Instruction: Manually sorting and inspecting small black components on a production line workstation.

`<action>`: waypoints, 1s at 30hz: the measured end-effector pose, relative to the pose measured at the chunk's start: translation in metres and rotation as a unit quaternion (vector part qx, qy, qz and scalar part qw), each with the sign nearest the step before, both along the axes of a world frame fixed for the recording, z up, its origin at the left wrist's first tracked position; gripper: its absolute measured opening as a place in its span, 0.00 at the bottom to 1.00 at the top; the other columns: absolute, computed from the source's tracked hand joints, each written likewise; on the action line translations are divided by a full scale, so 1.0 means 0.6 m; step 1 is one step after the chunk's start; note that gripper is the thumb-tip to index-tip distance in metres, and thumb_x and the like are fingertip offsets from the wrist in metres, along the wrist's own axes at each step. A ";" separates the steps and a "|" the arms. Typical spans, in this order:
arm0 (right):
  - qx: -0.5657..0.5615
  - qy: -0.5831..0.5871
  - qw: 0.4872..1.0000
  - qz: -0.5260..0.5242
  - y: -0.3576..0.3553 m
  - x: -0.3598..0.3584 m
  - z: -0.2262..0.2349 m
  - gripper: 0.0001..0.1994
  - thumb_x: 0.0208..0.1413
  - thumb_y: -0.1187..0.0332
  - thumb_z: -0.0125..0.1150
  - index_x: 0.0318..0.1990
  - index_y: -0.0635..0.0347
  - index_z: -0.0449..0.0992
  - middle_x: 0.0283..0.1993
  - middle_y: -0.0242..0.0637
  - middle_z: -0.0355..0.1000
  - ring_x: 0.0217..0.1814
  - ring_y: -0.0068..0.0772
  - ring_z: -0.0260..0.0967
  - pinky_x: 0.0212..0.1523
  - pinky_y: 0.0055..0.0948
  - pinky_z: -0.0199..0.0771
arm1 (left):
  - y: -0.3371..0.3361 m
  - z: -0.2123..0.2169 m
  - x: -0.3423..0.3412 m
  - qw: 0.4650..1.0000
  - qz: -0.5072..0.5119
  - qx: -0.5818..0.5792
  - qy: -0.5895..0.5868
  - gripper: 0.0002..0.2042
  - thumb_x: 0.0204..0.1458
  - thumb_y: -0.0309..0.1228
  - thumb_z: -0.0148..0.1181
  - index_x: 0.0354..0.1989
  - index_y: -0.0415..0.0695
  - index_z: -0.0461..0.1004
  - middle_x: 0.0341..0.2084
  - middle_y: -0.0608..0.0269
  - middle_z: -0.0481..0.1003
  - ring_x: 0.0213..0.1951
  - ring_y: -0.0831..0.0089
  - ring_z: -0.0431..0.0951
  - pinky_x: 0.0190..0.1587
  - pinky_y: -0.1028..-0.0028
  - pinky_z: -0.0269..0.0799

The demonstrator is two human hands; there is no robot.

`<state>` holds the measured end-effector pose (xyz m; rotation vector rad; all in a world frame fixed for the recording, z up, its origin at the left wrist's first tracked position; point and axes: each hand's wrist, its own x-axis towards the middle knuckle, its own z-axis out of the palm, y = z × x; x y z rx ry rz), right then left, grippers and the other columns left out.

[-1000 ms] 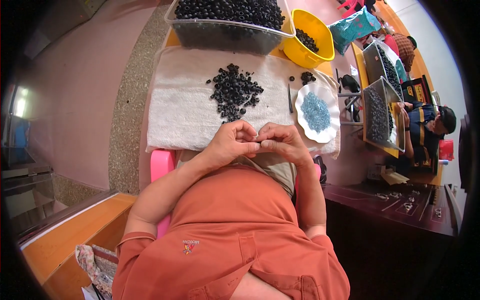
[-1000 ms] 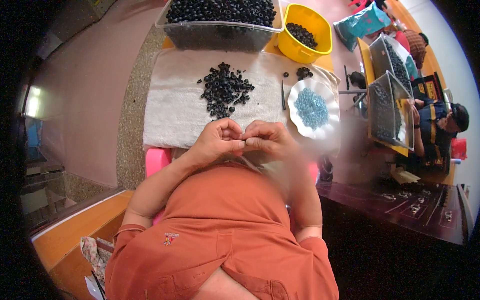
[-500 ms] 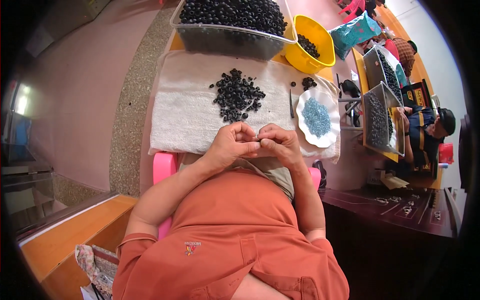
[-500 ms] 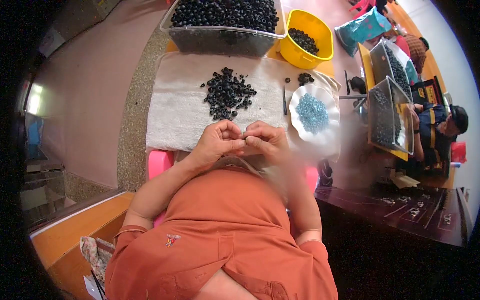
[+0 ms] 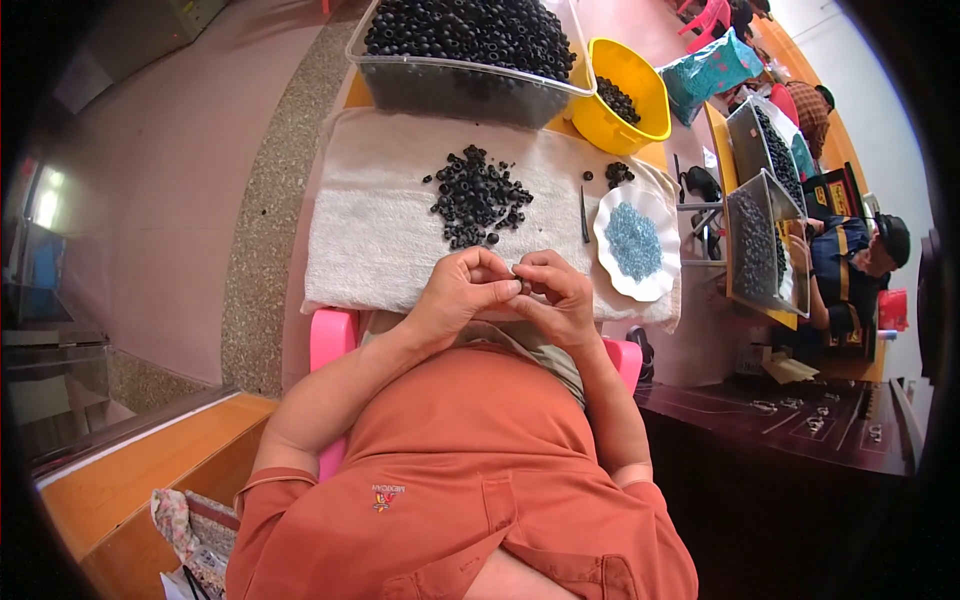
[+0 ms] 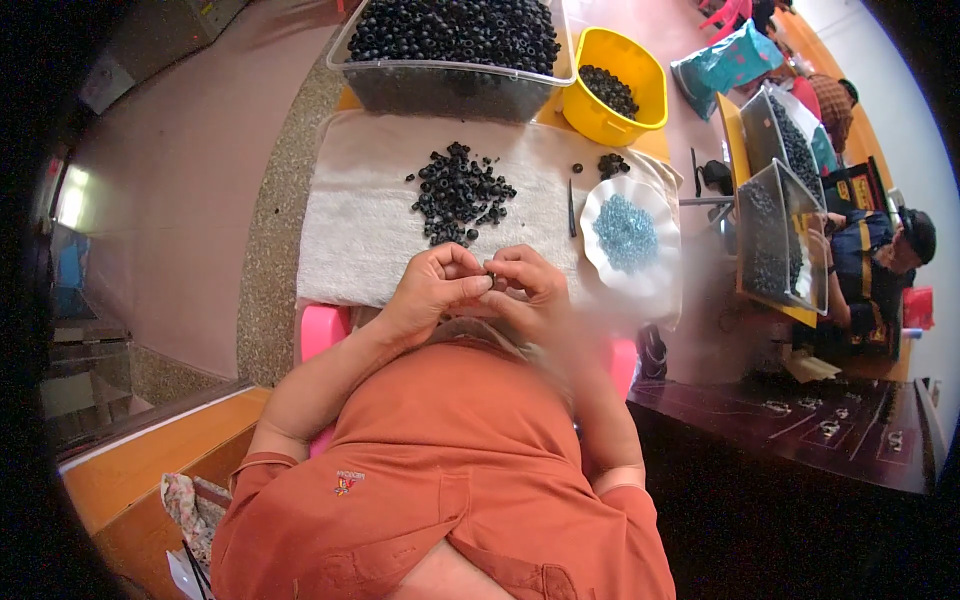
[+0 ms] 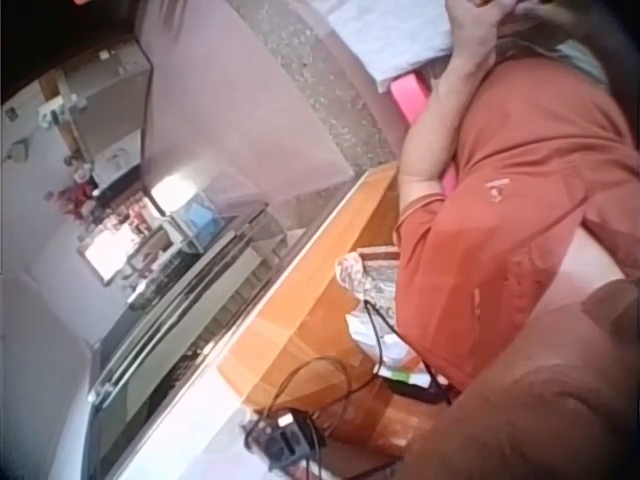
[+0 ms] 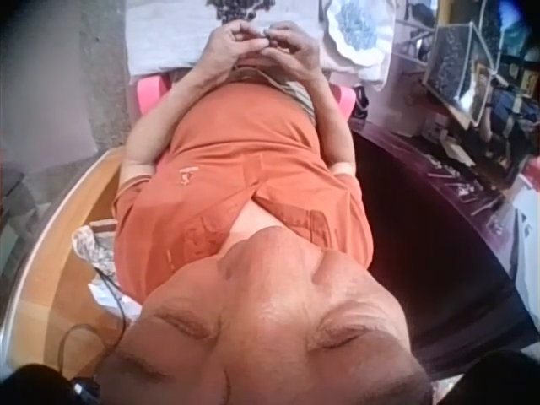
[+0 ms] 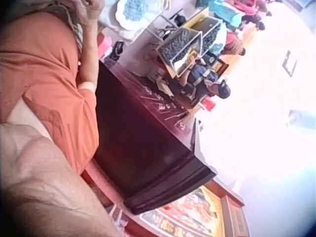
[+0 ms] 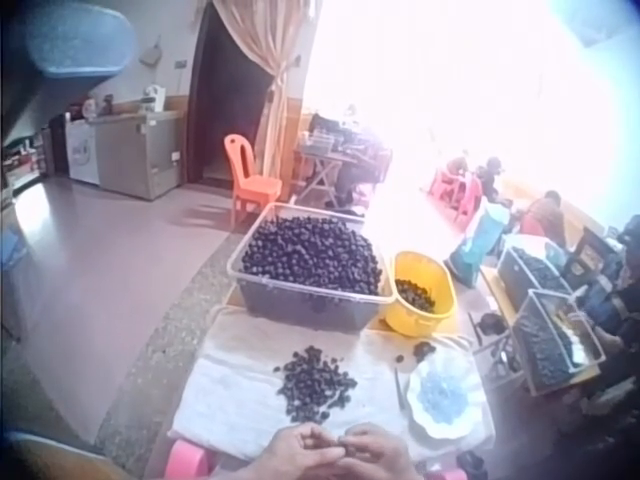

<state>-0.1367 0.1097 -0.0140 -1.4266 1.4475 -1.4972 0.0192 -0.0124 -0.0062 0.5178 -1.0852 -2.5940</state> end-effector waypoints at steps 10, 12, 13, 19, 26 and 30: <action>-0.036 0.070 0.994 -0.071 -0.006 0.010 0.002 0.19 0.47 0.80 0.70 0.48 0.63 0.77 0.46 0.38 0.70 0.41 0.21 0.67 0.37 0.17 0.69 | -0.002 -0.005 0.001 0.999 0.018 0.015 0.022 0.06 0.56 0.22 0.60 0.40 0.39 0.71 0.33 0.63 0.76 0.34 0.79 0.78 0.40 0.78 0.79; -0.036 0.067 0.994 -0.079 -0.006 0.011 0.001 0.19 0.47 0.81 0.70 0.48 0.64 0.77 0.46 0.38 0.70 0.40 0.21 0.67 0.37 0.17 0.69 | -0.002 -0.009 0.000 1.000 0.018 0.012 0.020 0.06 0.56 0.23 0.60 0.40 0.39 0.71 0.33 0.63 0.76 0.34 0.79 0.78 0.40 0.78 0.78; -0.036 0.064 0.994 -0.086 -0.007 0.012 0.001 0.19 0.46 0.81 0.70 0.48 0.65 0.77 0.46 0.38 0.70 0.39 0.20 0.67 0.37 0.18 0.69 | -0.002 -0.011 -0.001 1.000 0.021 0.002 0.017 0.06 0.57 0.24 0.60 0.40 0.40 0.71 0.33 0.64 0.76 0.34 0.79 0.78 0.39 0.79 0.78; -0.047 0.048 0.993 -0.096 -0.006 0.010 0.005 0.19 0.45 0.83 0.69 0.47 0.67 0.77 0.46 0.38 0.70 0.38 0.19 0.66 0.37 0.17 0.68 | -0.002 -0.005 -0.001 1.000 0.022 -0.018 -0.007 0.07 0.58 0.27 0.60 0.42 0.40 0.71 0.35 0.65 0.76 0.35 0.79 0.78 0.40 0.78 0.78; -0.048 0.070 0.992 -0.094 -0.006 0.010 0.010 0.19 0.45 0.83 0.69 0.47 0.66 0.77 0.46 0.37 0.70 0.37 0.19 0.66 0.36 0.17 0.68 | -0.001 -0.009 -0.001 1.000 0.013 -0.025 -0.006 0.08 0.58 0.27 0.60 0.43 0.41 0.70 0.35 0.66 0.76 0.36 0.79 0.78 0.40 0.78 0.78; -0.044 0.085 0.991 -0.096 -0.006 0.011 0.011 0.19 0.45 0.82 0.69 0.48 0.65 0.77 0.45 0.38 0.70 0.37 0.19 0.66 0.35 0.17 0.68 | -0.001 -0.009 0.000 0.999 0.015 -0.030 0.000 0.08 0.57 0.26 0.60 0.42 0.41 0.70 0.34 0.66 0.76 0.34 0.79 0.79 0.39 0.79 0.78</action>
